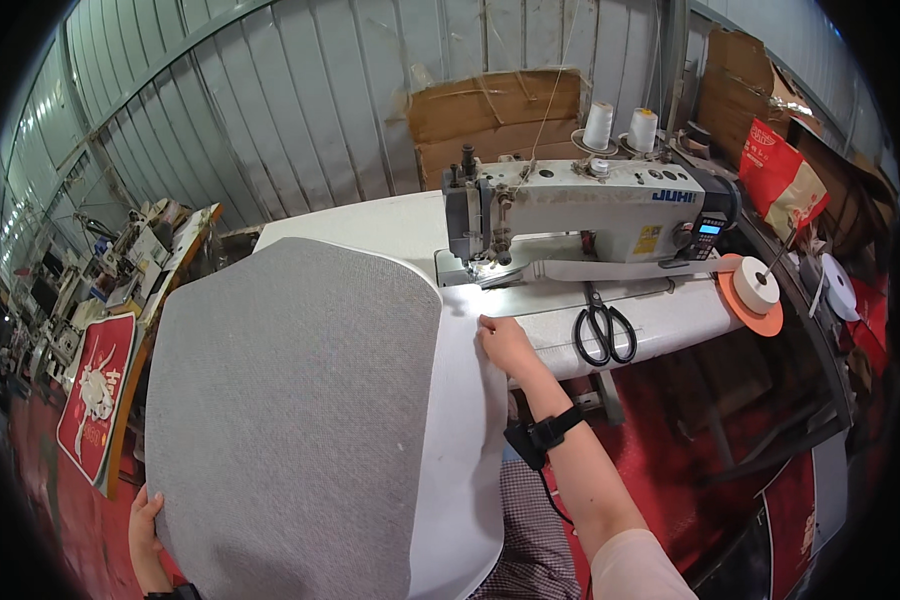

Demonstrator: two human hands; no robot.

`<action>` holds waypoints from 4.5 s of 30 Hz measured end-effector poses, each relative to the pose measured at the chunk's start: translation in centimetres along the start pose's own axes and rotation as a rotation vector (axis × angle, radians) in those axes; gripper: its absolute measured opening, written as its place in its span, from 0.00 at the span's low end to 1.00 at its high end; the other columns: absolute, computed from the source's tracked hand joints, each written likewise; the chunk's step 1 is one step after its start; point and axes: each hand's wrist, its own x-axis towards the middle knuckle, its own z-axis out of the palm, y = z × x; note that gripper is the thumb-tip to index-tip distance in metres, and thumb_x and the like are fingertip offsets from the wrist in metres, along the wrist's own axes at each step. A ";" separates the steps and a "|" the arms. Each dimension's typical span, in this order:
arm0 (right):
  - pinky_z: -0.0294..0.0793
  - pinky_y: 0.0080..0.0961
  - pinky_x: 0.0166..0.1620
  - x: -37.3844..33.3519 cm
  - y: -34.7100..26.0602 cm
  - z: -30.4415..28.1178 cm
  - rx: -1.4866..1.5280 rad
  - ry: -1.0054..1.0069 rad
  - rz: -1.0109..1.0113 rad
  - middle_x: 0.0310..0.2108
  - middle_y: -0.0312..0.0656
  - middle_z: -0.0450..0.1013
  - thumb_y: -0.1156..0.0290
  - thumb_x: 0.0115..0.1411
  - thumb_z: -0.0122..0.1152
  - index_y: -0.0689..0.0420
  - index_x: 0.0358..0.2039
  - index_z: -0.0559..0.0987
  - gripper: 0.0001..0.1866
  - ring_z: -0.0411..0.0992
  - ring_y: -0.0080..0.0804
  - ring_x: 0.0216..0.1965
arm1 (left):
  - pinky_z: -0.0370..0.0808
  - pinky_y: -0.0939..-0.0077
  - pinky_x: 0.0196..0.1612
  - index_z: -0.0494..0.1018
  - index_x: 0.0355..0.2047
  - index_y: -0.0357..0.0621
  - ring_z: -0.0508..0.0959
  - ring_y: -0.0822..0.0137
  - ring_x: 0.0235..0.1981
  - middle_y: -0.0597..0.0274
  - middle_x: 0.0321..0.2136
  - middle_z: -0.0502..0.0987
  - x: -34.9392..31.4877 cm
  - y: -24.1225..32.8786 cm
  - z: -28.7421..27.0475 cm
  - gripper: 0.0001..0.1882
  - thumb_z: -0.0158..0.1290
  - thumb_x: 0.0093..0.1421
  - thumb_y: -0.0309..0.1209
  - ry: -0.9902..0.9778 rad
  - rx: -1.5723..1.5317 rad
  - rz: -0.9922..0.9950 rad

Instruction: Measuring and cutting fabric at a sewing workstation.

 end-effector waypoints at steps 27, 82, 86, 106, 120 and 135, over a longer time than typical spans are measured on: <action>0.71 0.37 0.46 0.3 -0.5 -1.1 -0.044 -0.022 -0.022 0.37 0.60 0.73 0.70 0.57 0.51 0.64 0.44 0.75 0.16 0.72 0.53 0.42 | 0.72 0.63 0.44 0.64 0.53 0.32 0.76 0.59 0.40 0.51 0.43 0.74 -3.0 2.7 2.8 0.27 0.54 0.53 0.30 0.098 0.124 0.005; 0.72 0.29 0.36 -20.3 14.0 7.2 0.292 -0.072 -0.024 0.27 0.48 0.74 0.56 0.55 0.59 0.64 0.41 0.69 0.24 0.74 0.38 0.29 | 0.73 0.68 0.43 0.62 0.54 0.33 0.75 0.62 0.41 0.53 0.44 0.73 1.7 1.2 2.9 0.26 0.51 0.55 0.29 -0.053 0.022 0.016; 0.70 0.24 0.34 -24.0 13.7 7.6 0.646 -0.116 0.177 0.24 0.42 0.73 0.58 0.60 0.53 0.64 0.33 0.73 0.18 0.70 0.27 0.28 | 0.72 0.68 0.44 0.64 0.52 0.35 0.75 0.63 0.40 0.55 0.42 0.74 1.0 1.9 3.7 0.24 0.51 0.54 0.31 0.008 0.091 0.042; 0.59 0.20 0.24 -21.9 10.4 4.8 0.654 0.025 0.124 0.15 0.33 0.60 0.63 0.64 0.48 0.62 0.23 0.70 0.17 0.56 0.16 0.22 | 0.73 0.70 0.44 0.62 0.53 0.34 0.75 0.64 0.41 0.55 0.43 0.74 3.7 1.8 4.3 0.27 0.51 0.55 0.32 -0.014 0.050 0.033; 0.57 0.20 0.23 -16.3 7.7 3.0 0.691 0.053 0.069 0.14 0.32 0.56 0.62 0.63 0.50 0.63 0.20 0.66 0.19 0.53 0.16 0.21 | 0.70 0.68 0.45 0.63 0.52 0.33 0.74 0.62 0.42 0.53 0.44 0.73 7.9 3.2 5.7 0.26 0.51 0.56 0.35 0.002 0.102 0.033; 0.57 0.21 0.23 -9.5 6.1 2.2 0.610 0.098 0.067 0.15 0.32 0.59 0.62 0.62 0.51 0.64 0.19 0.68 0.20 0.54 0.17 0.20 | 0.69 0.65 0.46 0.66 0.52 0.36 0.73 0.59 0.43 0.53 0.45 0.72 15.0 4.0 6.1 0.30 0.55 0.53 0.42 0.068 0.153 -0.028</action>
